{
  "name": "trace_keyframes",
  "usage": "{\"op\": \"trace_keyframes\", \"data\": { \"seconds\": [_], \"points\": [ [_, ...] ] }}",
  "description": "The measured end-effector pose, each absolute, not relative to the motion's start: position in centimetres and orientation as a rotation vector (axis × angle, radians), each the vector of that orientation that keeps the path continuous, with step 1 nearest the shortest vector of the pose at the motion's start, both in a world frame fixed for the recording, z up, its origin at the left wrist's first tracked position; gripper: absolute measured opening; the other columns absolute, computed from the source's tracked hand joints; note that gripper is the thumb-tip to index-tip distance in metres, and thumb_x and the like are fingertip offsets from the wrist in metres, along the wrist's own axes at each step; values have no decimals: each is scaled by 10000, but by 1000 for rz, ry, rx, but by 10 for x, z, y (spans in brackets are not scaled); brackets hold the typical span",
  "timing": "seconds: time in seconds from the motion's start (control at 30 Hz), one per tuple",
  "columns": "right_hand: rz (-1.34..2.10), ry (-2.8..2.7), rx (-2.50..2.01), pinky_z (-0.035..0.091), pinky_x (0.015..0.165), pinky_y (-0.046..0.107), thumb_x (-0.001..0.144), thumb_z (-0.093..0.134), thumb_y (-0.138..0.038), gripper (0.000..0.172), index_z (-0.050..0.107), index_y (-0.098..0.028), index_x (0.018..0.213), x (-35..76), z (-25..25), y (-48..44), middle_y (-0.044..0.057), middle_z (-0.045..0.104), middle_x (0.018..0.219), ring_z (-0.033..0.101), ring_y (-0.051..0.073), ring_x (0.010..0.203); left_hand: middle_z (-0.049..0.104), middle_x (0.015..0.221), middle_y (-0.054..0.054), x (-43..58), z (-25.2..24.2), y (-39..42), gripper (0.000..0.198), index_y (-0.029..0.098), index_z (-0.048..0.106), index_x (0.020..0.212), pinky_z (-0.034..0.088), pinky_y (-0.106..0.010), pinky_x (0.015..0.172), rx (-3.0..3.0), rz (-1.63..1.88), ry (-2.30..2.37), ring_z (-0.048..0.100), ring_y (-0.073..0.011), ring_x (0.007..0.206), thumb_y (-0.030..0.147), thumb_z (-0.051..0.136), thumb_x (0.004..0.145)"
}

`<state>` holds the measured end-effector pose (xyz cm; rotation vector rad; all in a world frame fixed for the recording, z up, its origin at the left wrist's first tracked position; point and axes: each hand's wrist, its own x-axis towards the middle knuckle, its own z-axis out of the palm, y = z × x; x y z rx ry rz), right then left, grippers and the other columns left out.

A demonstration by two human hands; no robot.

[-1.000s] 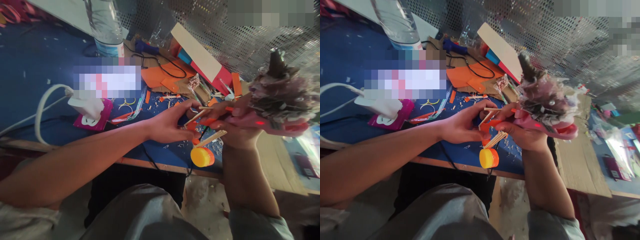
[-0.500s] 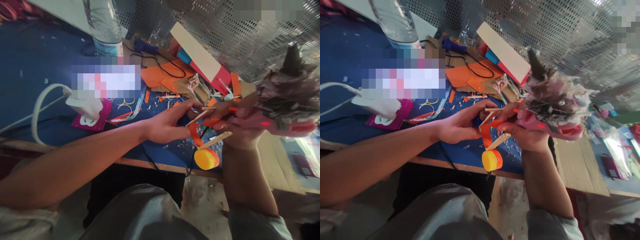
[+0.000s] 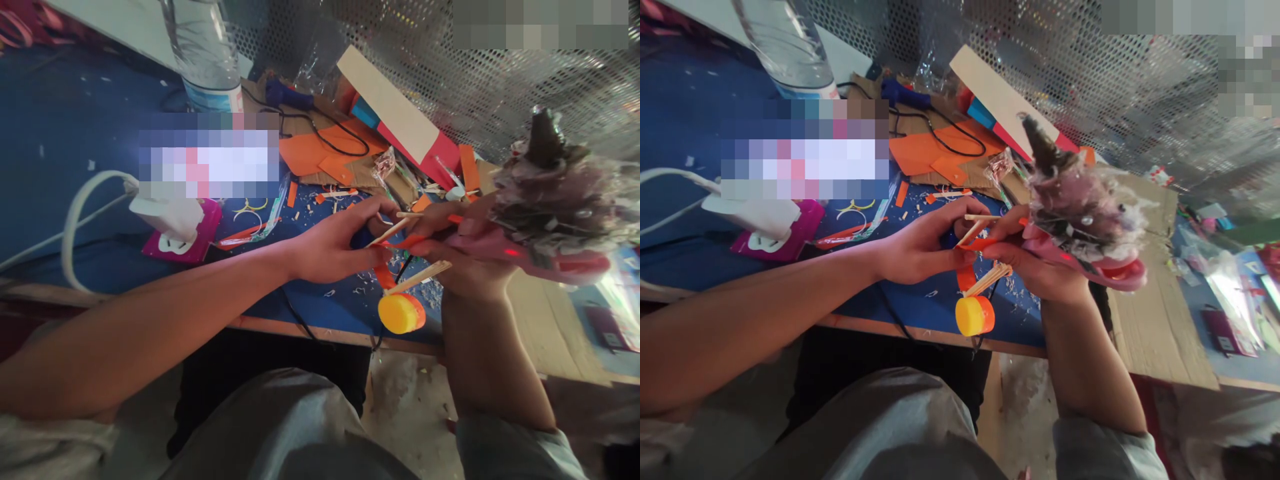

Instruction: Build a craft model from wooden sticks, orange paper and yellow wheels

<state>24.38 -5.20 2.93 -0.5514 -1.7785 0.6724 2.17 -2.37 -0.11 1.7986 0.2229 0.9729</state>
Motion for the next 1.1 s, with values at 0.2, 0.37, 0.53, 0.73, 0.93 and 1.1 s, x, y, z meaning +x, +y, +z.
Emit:
{"op": "trace_keyframes", "data": {
  "seconds": [0.2,0.37,0.53,0.73,0.93,1.1],
  "points": [
    [530,-1846,-667,627,655,296,900,964,-331,251,733,-367,992,248,28,-55,-101,797,863,763,151,715,705,948,-30,21,0,-24,360,244,555,1230,555,-394,836,1760,922,211,658,-217,905,323,764,948],
    [421,-1841,-705,574,640,292,897,970,-289,221,795,-369,1006,248,28,-56,-92,779,830,713,138,685,670,916,-3,21,1,-24,382,239,573,1203,532,-374,827,1745,952,200,635,-193,856,287,796,898],
    [443,-1866,-746,528,562,281,911,949,-261,169,791,-319,919,240,37,-59,-81,753,776,691,127,640,631,892,15,22,-2,-21,444,220,587,1204,515,-360,849,1732,959,202,598,-184,855,302,850,855],
    [445,-1876,-859,540,604,296,941,924,-379,194,768,-309,850,238,42,-62,-79,720,738,679,131,647,637,921,14,23,-6,-18,450,225,625,1199,509,-373,864,1699,970,199,592,-194,878,298,879,835],
    [579,-1774,-947,596,668,310,906,955,-374,177,795,-307,870,243,37,-65,-67,758,791,716,143,702,640,926,6,22,-9,-15,453,219,627,1223,505,-366,854,1706,980,137,595,-184,865,293,888,861],
    [661,-1761,-997,644,709,362,885,970,-381,193,785,-328,882,246,34,-65,-58,758,805,732,175,726,647,951,-11,21,-8,-16,435,228,640,1237,504,-357,825,1671,961,177,599,-186,871,344,877,891]
  ]
}}
